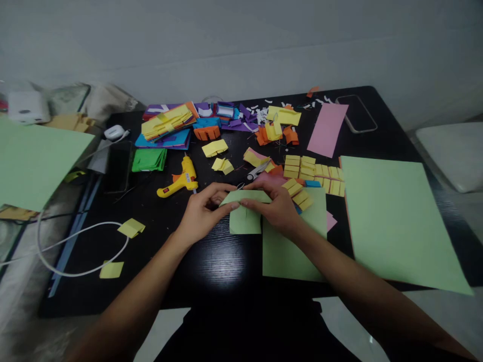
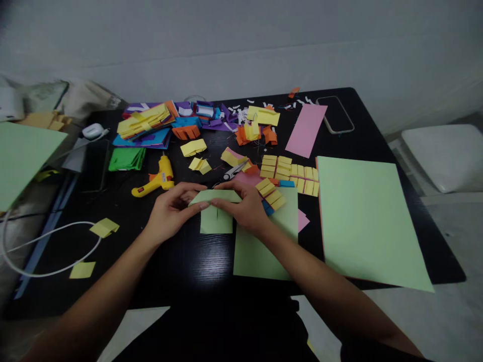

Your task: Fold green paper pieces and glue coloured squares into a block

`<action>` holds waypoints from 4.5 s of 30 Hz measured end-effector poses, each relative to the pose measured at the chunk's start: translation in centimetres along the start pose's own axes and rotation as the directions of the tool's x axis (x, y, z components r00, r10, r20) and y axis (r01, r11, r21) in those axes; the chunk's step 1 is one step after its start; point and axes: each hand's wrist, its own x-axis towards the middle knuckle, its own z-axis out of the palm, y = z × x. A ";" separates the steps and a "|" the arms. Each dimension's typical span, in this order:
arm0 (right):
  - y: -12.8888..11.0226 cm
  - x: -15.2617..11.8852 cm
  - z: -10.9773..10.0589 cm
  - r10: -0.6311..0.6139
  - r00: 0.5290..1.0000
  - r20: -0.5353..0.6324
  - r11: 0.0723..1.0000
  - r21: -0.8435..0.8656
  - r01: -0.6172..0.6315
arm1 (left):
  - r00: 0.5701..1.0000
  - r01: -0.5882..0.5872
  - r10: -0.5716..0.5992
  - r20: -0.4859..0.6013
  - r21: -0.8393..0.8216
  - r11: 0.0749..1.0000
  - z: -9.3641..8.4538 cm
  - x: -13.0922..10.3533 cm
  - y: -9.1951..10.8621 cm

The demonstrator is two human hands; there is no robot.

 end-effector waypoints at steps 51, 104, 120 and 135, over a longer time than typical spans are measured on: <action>-0.5 -1.0 0.9 -0.082 0.996 0.021 0.992 -0.092 0.084 | 0.995 0.069 -0.062 -0.082 0.098 0.993 0.4 0.0 0.8; 0.5 0.0 0.5 0.022 1.000 -0.007 1.000 0.016 -0.022 | 0.995 0.090 -0.087 -0.051 0.058 0.994 -0.8 0.5 0.2; 0.4 0.1 0.4 0.112 0.986 0.126 0.950 0.276 -0.143 | 0.992 0.116 -0.114 -0.062 0.034 0.993 -1.0 0.6 0.0; 0.0 -0.2 0.7 0.093 0.904 0.417 0.874 0.401 -0.275 | 0.984 -0.030 0.078 0.160 -0.280 0.959 -1.3 0.1 -0.1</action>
